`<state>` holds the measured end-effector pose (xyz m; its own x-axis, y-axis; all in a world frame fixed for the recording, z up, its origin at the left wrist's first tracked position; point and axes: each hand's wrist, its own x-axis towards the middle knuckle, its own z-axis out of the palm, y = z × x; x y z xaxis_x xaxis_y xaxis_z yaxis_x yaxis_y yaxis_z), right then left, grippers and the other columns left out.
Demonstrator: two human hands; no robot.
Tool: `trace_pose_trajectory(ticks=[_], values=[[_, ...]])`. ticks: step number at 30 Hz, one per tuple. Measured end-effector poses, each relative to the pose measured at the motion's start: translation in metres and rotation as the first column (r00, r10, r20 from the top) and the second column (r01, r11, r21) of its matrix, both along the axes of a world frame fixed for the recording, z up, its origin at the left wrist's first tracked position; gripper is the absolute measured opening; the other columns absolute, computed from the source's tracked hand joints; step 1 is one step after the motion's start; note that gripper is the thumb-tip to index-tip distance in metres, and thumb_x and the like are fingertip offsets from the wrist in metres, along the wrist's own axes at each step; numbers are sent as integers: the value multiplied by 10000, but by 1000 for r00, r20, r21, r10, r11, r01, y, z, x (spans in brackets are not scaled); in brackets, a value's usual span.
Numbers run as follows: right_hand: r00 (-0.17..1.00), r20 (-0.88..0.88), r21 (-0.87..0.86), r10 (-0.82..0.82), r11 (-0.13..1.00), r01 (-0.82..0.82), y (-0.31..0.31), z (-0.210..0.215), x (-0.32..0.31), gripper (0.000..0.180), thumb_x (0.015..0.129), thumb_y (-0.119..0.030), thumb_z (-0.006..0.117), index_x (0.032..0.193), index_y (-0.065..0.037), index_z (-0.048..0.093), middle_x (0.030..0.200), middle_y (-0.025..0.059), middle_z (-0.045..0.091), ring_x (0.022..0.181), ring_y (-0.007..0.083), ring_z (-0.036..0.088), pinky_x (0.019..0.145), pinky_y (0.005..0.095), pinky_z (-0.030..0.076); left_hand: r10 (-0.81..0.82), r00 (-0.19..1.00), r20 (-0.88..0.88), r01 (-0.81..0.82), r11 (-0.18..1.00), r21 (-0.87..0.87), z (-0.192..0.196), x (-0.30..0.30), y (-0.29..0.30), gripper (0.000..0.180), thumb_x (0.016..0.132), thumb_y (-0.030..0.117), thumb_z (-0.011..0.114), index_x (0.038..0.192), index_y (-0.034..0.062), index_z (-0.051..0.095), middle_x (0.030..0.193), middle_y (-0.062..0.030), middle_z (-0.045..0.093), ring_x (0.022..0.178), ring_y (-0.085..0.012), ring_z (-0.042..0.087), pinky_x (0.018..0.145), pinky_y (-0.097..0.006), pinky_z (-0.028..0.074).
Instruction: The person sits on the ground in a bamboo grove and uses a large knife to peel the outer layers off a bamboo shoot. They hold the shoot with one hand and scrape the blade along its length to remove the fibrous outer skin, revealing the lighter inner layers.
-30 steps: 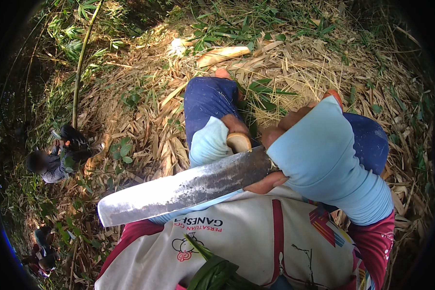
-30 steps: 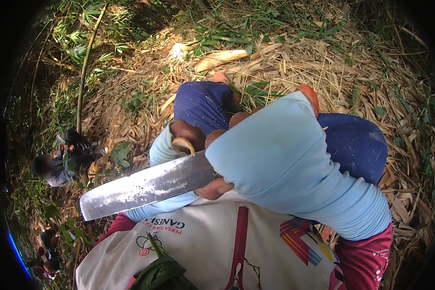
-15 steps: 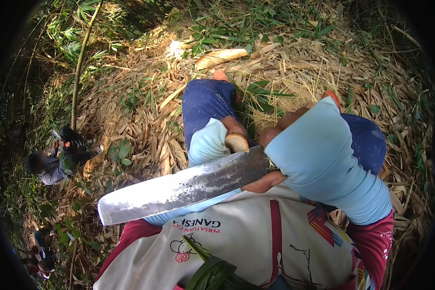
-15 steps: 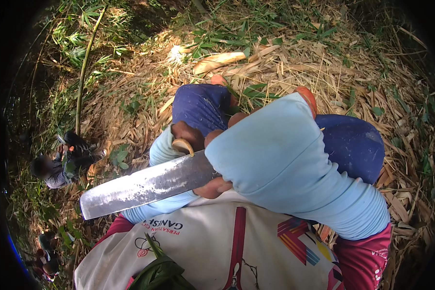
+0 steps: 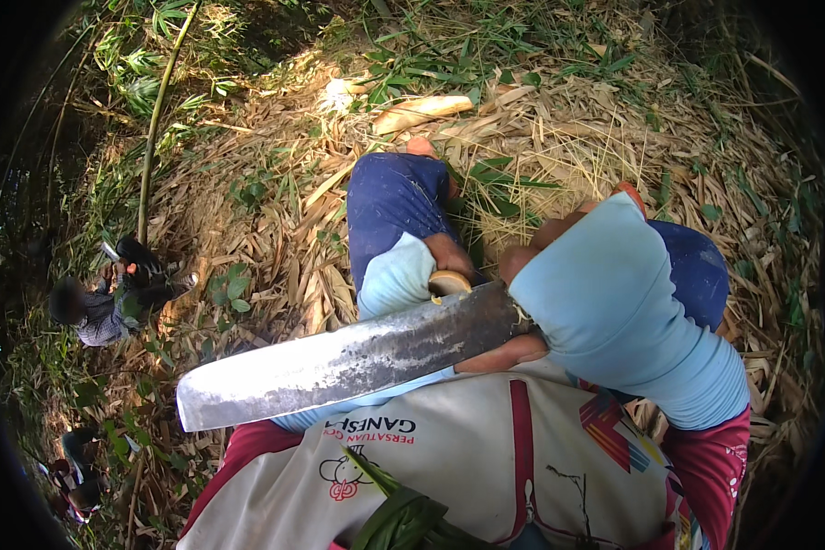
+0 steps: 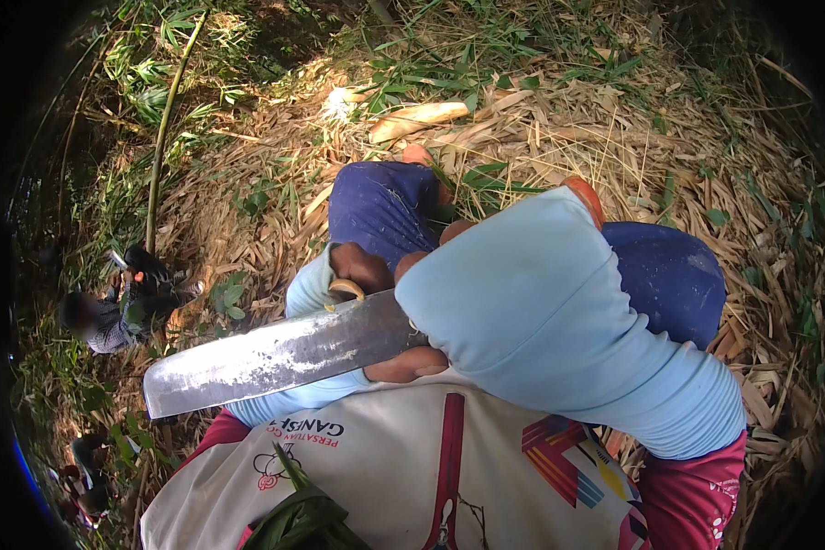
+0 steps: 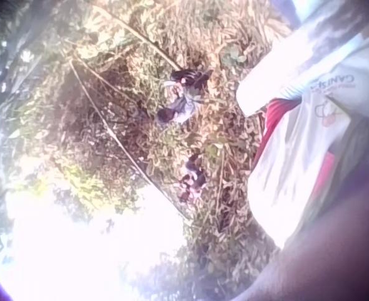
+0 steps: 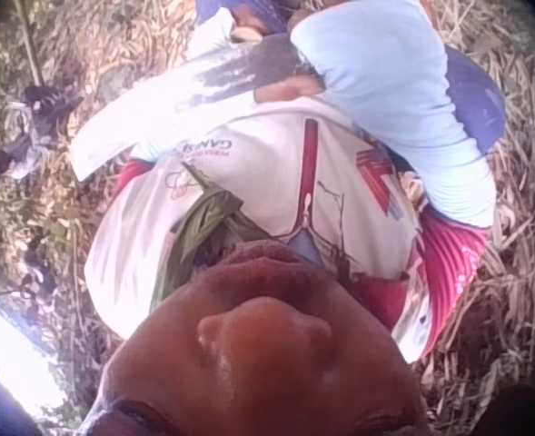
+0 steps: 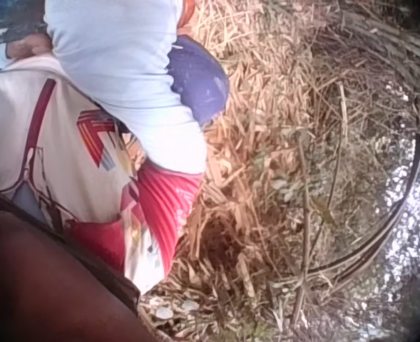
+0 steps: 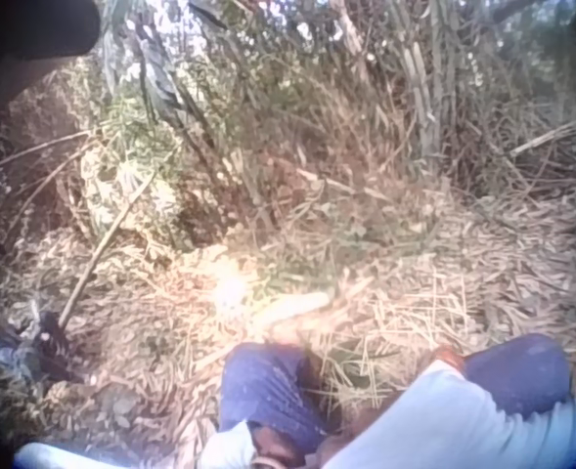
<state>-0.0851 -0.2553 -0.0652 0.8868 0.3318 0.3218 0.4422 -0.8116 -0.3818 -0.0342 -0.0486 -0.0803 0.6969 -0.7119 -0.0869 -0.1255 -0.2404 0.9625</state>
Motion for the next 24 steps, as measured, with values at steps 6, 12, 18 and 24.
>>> trace_pose_trajectory(ticks=[6,12,18,24], values=[[998,49,4,38,999,-38,2,3,-3,314,703,-397,697,894,-149,672,687,24,550,671,263,560,631,422,399,1,1000,-5,-1,1000,5,1,-2,4,329,771,108,797,925,26,518,895,-86,616,878,-141,629,726,-265,529],[999,2,-14,37,999,-37,2,6,-7,245,681,-317,704,858,-150,677,716,29,595,672,264,594,599,426,422,-19,1000,-10,19,999,29,4,-3,5,317,780,106,790,919,24,518,897,-87,617,884,-141,630,729,-265,529],[998,-44,-161,36,986,-43,8,15,-10,267,703,-375,687,842,-149,662,714,31,575,670,262,591,600,420,424,-13,1000,12,12,999,52,6,-9,10,305,789,104,783,914,21,518,900,-89,618,889,-142,631,731,-264,529],[997,-72,-84,12,996,-18,9,17,-10,312,691,-434,678,832,-158,648,697,31,543,670,247,596,611,411,424,-14,1000,28,12,998,66,5,-11,10,293,798,102,776,909,19,518,902,-91,619,895,-143,632,733,-263,529]])
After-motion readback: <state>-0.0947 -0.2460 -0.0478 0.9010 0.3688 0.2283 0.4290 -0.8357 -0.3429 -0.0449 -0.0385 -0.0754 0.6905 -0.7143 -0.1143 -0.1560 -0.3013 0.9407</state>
